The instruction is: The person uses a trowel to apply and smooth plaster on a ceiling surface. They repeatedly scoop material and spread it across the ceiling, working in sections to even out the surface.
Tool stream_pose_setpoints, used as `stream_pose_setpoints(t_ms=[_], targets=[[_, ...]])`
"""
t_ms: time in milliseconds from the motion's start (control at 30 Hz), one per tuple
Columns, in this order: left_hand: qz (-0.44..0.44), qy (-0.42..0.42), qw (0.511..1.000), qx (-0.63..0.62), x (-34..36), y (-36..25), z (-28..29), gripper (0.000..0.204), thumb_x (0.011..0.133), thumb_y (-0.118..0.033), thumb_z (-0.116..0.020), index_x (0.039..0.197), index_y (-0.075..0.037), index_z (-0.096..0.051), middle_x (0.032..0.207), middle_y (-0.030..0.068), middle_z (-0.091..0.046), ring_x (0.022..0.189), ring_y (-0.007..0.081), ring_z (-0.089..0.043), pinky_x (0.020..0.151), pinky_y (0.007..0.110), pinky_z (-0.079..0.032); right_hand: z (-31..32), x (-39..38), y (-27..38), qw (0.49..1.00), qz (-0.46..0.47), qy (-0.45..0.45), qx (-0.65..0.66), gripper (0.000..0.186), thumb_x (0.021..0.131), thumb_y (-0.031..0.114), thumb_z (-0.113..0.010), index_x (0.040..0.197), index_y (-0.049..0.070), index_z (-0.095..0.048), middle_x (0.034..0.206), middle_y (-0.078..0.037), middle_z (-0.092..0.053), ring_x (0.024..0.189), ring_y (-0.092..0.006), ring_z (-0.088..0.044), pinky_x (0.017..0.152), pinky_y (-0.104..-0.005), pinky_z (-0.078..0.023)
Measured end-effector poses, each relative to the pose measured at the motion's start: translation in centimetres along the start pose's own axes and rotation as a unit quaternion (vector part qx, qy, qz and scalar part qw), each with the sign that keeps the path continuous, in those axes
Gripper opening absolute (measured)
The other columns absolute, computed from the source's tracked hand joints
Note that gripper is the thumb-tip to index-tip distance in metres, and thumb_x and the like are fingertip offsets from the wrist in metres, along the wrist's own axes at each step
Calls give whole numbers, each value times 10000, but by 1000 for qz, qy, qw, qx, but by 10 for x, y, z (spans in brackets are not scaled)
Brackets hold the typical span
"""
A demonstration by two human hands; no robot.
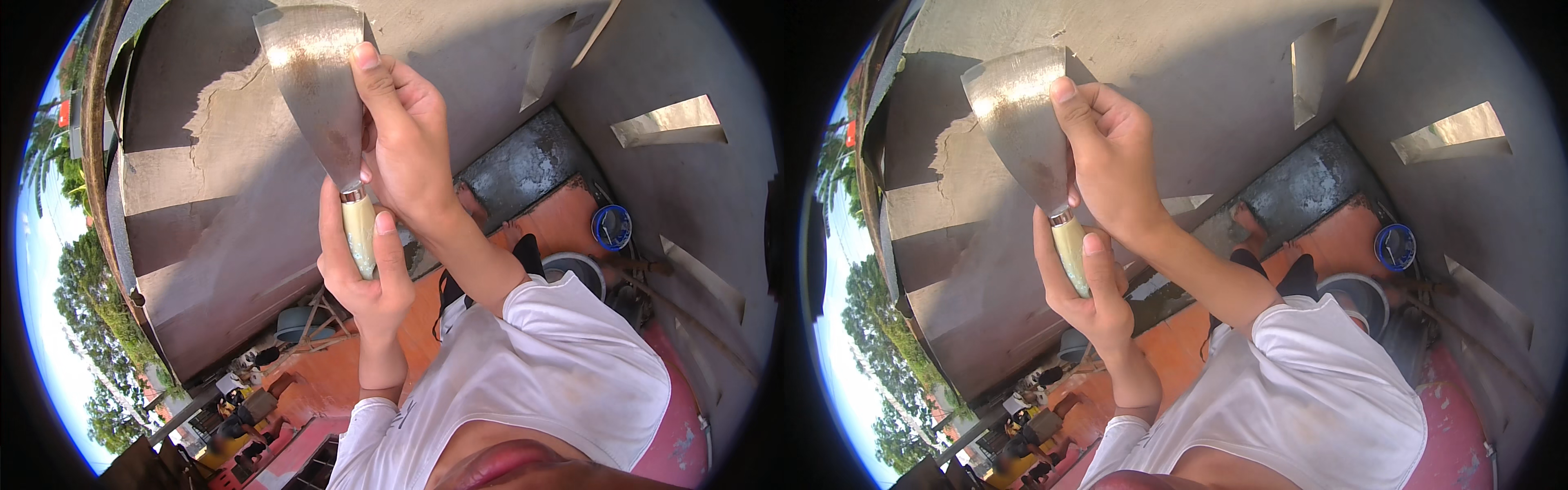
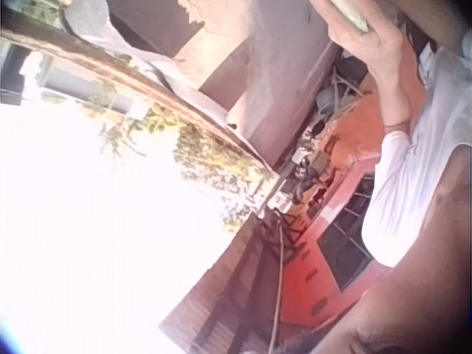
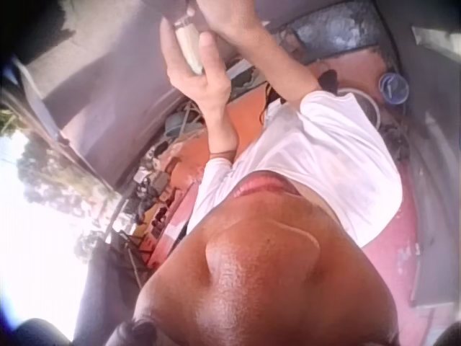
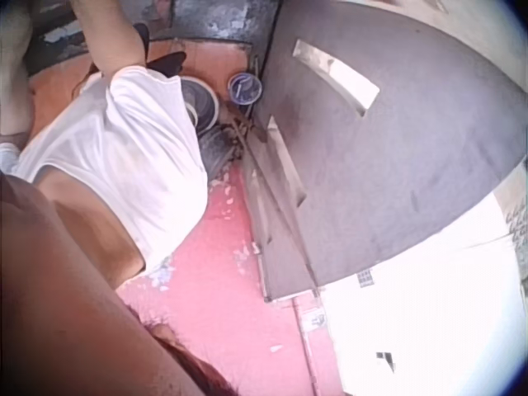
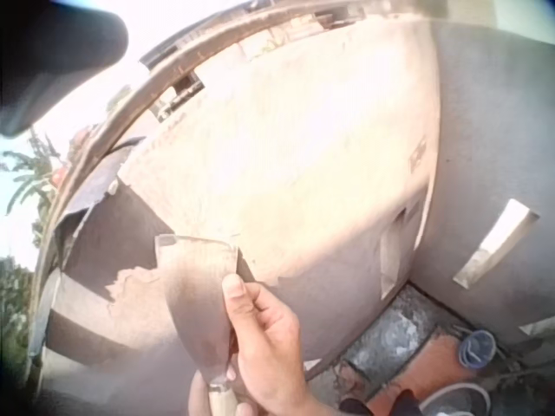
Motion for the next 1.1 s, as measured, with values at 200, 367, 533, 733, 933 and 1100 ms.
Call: stream_pose_setpoints(t_ms=[200, 367, 533, 733, 933, 1100], targets=[[6, -7, 1000, 14, -10, 8, 4, 527, 912, -83, -571, 1383, 104, -424, 1030, 196, -692, 830, 182, -668, 737, 285, -518, 3, -6, -8, 1000, -13, -6, -9, 397, 998, 387, -568, 845, 21, -565, 570, -18, -565, 385, -59, -458, 344, -220, -341], [28, -8, 999, 14, -12, 2, 8, 521, 915, -86, -576, 1378, 106, -434, 1053, 201, -688, 845, 183, -669, 748, 289, -523, 3, -8, -12, 1000, -23, 3, 7, 397, 993, 388, -578, 854, 16, -571, 569, -16, -560, 382, -58, -444, 345, -225, -337], [-2, -5, 1000, 7, -8, 12, 11, 510, 913, -82, -585, 1362, 117, -445, 996, 195, -699, 807, 182, -675, 722, 277, -523, -2, -10, -16, 1000, -10, -20, -3, 379, 999, 369, -571, 869, 14, -583, 581, -15, -561, 389, -59, -447, 345, -222, -327], [-24, 8, 1000, 5, -2, 13, 10, 508, 917, -89, -589, 1356, 122, -445, 958, 191, -703, 788, 185, -684, 700, 277, -525, -1, -7, -14, 1000, -12, -11, 3, 368, 997, 367, -575, 871, 21, -583, 586, -11, -556, 395, -59, -446, 343, -222, -320], [-17, 13, 1000, -5, -5, 14, 14, 506, 920, -93, -588, 1356, 120, -447, 941, 185, -702, 782, 176, -681, 692, 276, -524, 1, -10, -14, 1000, -10, -11, -14, 378, 996, 375, -575, 867, 19, -581, 595, -17, -563, 400, -63, -457, 349, -224, -326], [-3, 27, 999, -17, 0, 19, 14, 499, 919, -81, -582, 1357, 118, -448, 929, 178, -701, 774, 166, -675, 689, 278, -525, 2, -9, -15, 999, -5, -17, -28, 380, 993, 378, -578, 862, 21, -580, 593, -17, -566, 406, -65, -469, 349, -221, -334]])
Point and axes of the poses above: each hand's wrist, its own x-axis towards the middle knuckle, its own z-axis out of the back of the hand, y = z × x, the point moved 1 cm from there along x, towards the middle knuckle
